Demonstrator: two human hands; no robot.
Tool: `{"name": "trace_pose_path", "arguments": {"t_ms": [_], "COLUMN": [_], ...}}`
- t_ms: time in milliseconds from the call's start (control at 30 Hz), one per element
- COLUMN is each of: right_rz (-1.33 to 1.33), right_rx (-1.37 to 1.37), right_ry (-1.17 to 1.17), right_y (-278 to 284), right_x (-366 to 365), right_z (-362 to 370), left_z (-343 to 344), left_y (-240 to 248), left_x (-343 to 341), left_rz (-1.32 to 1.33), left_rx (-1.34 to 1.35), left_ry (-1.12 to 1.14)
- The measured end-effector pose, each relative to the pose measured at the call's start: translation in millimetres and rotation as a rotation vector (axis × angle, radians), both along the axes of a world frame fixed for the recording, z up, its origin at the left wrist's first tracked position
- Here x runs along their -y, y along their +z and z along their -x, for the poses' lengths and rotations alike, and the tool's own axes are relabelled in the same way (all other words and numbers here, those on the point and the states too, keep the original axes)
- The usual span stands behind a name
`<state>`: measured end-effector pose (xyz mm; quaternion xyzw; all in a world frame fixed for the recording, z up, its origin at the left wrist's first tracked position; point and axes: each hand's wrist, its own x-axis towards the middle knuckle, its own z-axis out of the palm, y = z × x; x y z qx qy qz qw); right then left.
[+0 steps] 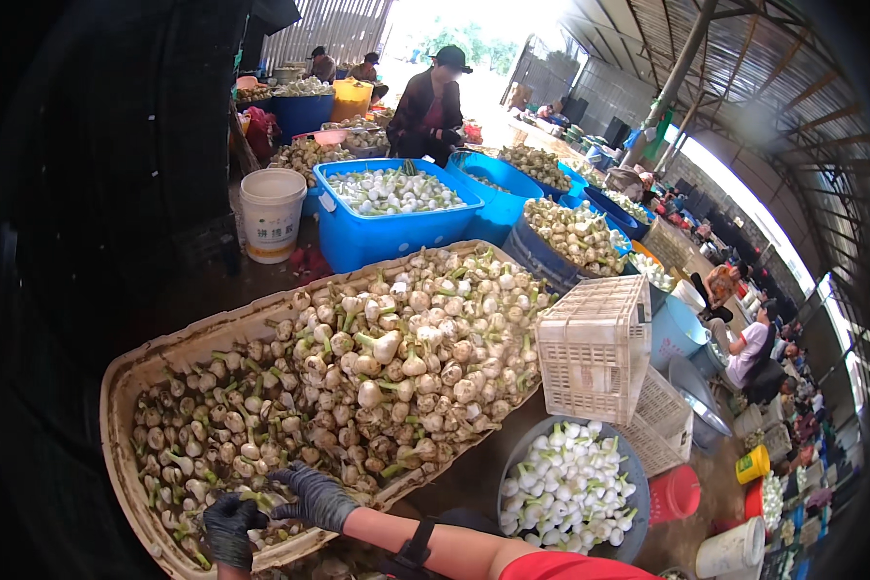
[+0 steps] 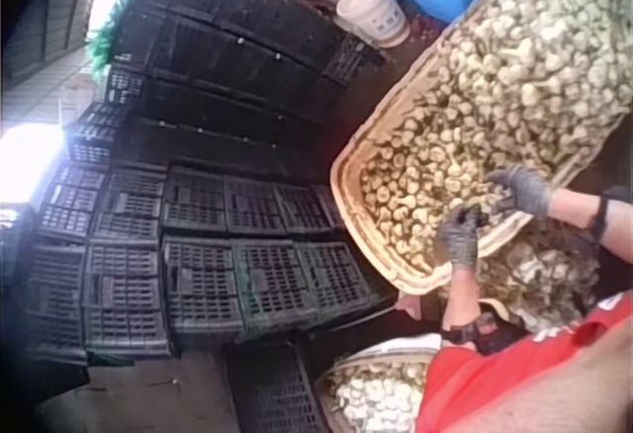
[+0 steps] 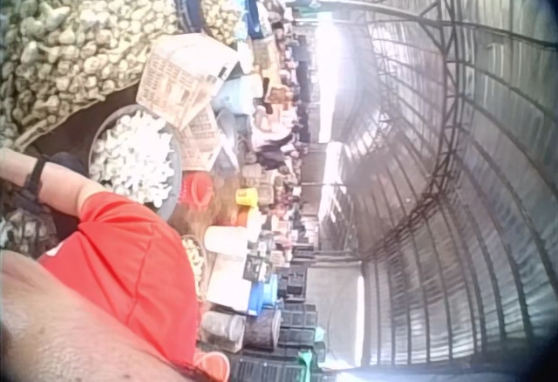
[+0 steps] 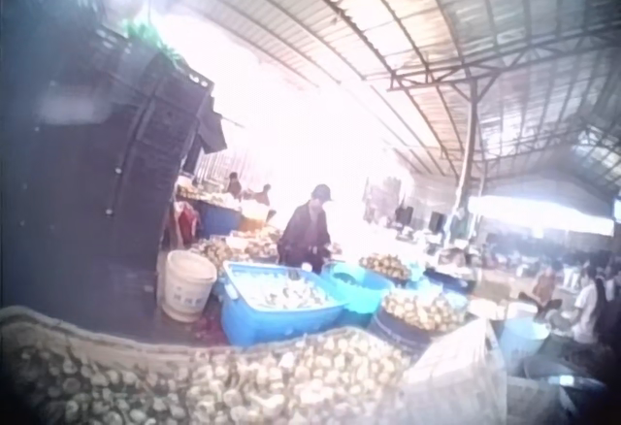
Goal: The person peels garlic bulbs by hand, removing the outer layers and trimming the stems. They pick up each bulb from a large container, strip the skin, and place the cleaned garlic into a separate tray while discarding the peels onto a pile.
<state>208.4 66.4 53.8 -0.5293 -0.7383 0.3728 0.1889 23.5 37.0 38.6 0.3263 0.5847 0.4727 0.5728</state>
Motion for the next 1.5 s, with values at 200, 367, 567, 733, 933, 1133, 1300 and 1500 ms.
{"name": "trace_pose_path", "arguments": {"t_ms": [200,367,567,733,933,1133,1300,1500], "right_rz": [-0.319,-0.219,-0.394,-0.545,-0.403,0.007,0.013,0.118], "right_rx": [0.010,-0.715,-0.671,-0.339,-0.515,-1.296,-0.994,-0.267], "right_ry": [0.086,-0.223,-0.209,-0.029,-0.003,-0.203,-0.223,0.034], "right_y": [-7.3,23.0,24.1,25.8,25.0,31.5,10.8,17.0], "right_x": [23.9,17.2,35.3,46.2,57.7,55.8,43.2,47.7], "right_z": [18.1,-3.5,-7.7,-18.3,-14.0,-48.6,-55.4,-36.1], "left_z": [-8.1,-15.0,6.9,-26.6,-33.9,25.8,8.8,-41.3], "left_y": [-8.7,12.7,23.4,29.0,26.0,-4.3,13.0,-16.9], "left_x": [18.2,-14.9,17.1,51.4,61.2,43.9,70.8,64.2], "left_rz": [-0.043,-0.025,-0.262,-0.343,-0.494,-0.237,0.074,-0.285], "left_rx": [-0.138,0.578,0.150,-0.266,-0.475,0.283,-0.697,0.342], "left_ry": [0.091,0.379,0.152,-0.245,-0.167,0.222,-0.969,-0.229]}}
